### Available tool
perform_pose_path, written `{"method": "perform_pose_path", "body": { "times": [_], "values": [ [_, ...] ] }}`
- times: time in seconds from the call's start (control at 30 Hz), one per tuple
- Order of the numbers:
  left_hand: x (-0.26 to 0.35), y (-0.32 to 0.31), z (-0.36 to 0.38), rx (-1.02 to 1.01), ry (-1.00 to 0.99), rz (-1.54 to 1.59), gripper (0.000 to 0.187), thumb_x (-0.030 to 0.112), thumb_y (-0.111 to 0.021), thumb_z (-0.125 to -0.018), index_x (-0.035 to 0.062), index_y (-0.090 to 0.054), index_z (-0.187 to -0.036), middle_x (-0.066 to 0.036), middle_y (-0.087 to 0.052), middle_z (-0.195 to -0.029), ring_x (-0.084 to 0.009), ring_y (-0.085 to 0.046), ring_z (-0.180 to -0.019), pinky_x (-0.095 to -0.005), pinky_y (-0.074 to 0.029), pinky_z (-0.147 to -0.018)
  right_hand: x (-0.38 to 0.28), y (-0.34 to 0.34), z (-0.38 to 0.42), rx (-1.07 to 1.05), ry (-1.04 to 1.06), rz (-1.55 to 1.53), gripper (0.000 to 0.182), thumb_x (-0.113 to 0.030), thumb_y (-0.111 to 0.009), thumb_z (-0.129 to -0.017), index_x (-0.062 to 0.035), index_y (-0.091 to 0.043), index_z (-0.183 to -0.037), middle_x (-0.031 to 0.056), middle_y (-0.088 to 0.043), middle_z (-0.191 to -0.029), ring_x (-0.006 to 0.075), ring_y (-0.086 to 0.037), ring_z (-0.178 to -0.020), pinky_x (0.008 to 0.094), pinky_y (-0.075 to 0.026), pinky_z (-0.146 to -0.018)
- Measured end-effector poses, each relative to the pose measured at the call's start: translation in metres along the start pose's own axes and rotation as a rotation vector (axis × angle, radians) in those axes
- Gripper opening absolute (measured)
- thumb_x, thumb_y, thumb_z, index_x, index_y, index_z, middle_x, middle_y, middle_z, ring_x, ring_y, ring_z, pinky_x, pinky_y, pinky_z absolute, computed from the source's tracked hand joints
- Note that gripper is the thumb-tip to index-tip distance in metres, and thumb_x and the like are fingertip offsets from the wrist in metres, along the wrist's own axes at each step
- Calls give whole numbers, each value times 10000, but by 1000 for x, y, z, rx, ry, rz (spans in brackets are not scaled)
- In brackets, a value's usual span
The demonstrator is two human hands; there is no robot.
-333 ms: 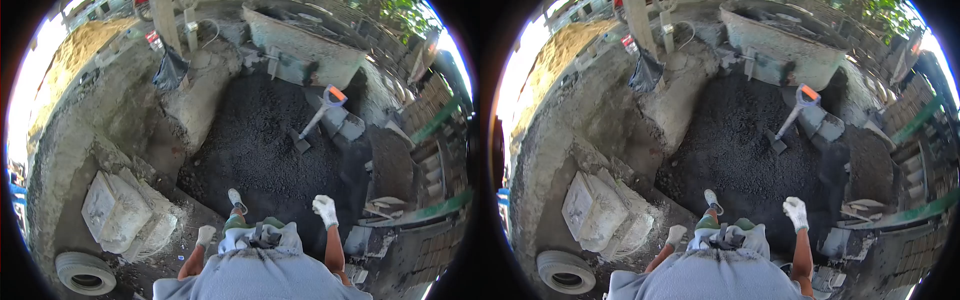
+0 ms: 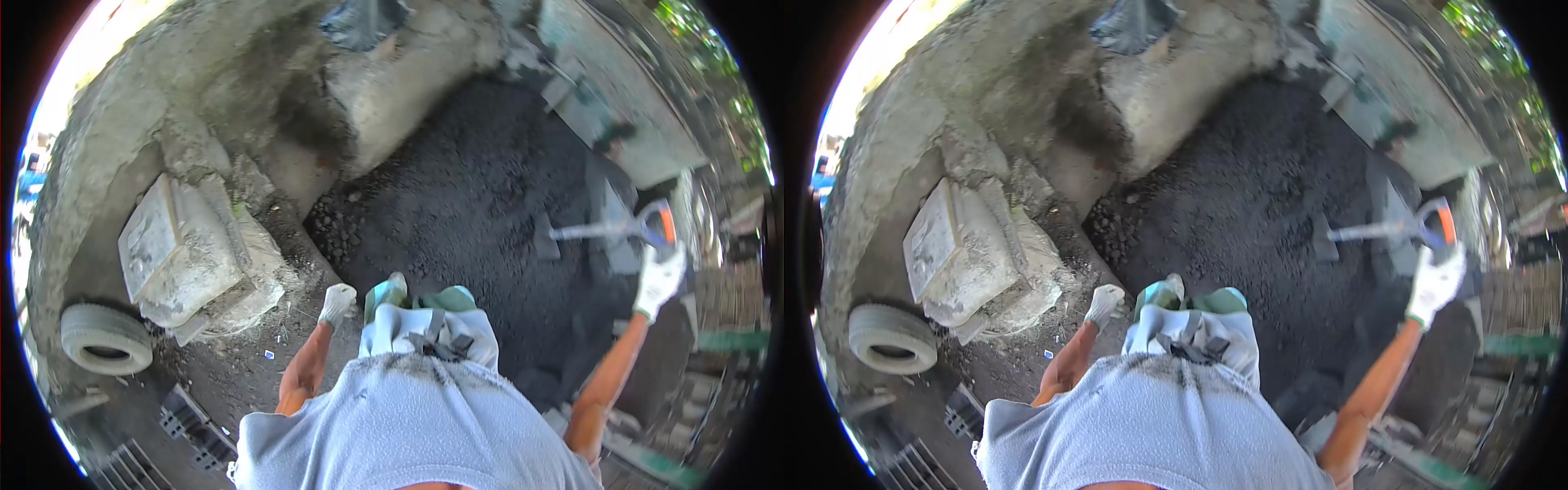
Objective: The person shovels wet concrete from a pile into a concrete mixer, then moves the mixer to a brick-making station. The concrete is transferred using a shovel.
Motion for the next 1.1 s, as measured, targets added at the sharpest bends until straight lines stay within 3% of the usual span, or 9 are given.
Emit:
{"method": "perform_pose_path", "body": {
  "times": [0.1, 0.17, 0.3, 0.43, 0.57, 0.63, 0.7, 0.9, 1.1],
  "values": [
    [15, 17, 12, 67, 20, -4, 106, 139, -633, -916, 49, -687, -902, -50, -620, -692, -188, -618, -533, -346, -521, -470, 45, -71, -85, -146, -10, 93, 791, -389, -805, -827, -26, -501, -1460, 225, -576, -1412, 383, -534, -1322, 472, -419, -1118],
    [8, 29, 16, 81, 23, 46, 105, 131, -624, -918, 45, -685, -922, -47, -626, -692, -188, -623, -533, -335, -528, -476, 68, -155, -99, -595, -29, -242, 805, -407, -757, -835, -29, -466, -1483, 231, -586, -1403, 413, -548, -1294, 450, -421, -1113],
    [-16, 33, 27, 268, 118, 160, 110, 140, -622, -910, 50, -679, -938, -58, -626, -698, -197, -632, -538, -350, -536, -472, 60, -186, -90, -485, 111, 203, 725, -458, -697, -845, -85, -519, -1442, 217, -629, -1325, 397, -600, -1223, 463, -462, -1055],
    [-34, -9, 43, 262, 219, 191, 109, 134, -618, -904, 42, -674, -925, -47, -598, -664, -190, -612, -523, -356, -503, -452, -86, -108, -35, -752, 317, -120, 462, -276, -742, -825, -117, -630, -1244, 183, -726, -1032, 401, -703, -972, 464, -555, -869],
    [18, -99, 19, 22, 164, 172, 105, 141, -623, -912, 57, -644, -852, 2, -522, -612, -153, -525, -485, -318, -400, -425, -178, -25, -51, -829, 431, -143, 461, -114, -804, -796, -94, -638, -1226, 165, -726, -1065, 324, -719, -949, 385, -568, -858],
    [50, -138, -18, 74, -155, -41, 127, 130, -621, -923, 74, -620, -809, 26, -487, -601, -114, -454, -470, -282, -330, -422, -204, 42, -77, -531, 697, -292, 532, -3, -811, -781, -71, -640, -1280, 174, -732, -1054, 283, -737, -949, 362, -586, -841],
    [100, -211, -5, -248, -55, 258, 154, 139, -630, -937, 80, -615, -796, 34, -484, -608, -102, -468, -496, -265, -346, -439, -211, 93, -105, -497, 789, -443, 591, 62, -784, -801, -17, -597, -1356, 182, -743, -1044, 295, -749, -978, 359, -609, -863],
    [181, -373, -15, -411, -144, 274, 252, 304, -689, -975, 80, -616, -884, -9, -607, -719, -147, -639, -596, -291, -572, -553, -168, 97, -131, -540, 534, -654, 564, 47, -705, -896, -39, -553, -1433, 144, -662, -1238, 229, -659, -1138, 329, -532, -1027],
    [174, -423, -89, -361, 184, 769, 623, 595, -696, -915, 33, -561, -1148, -123, -641, -877, -263, -697, -729, -502, -626, -686, -133, 26, -80, -597, -31, -812, 485, 6, -678, -949, -26, -559, -1417, 107, -632, -1280, 194, -613, -1176, 337, -507, -1028]
  ]
}}
Point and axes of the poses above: each hand's wrist, its own z-axis away from the middle knuckle, its own y-axis out of the back of the hand, x = y × z, the point moved 9 cm from there along -z, towards the middle knuckle
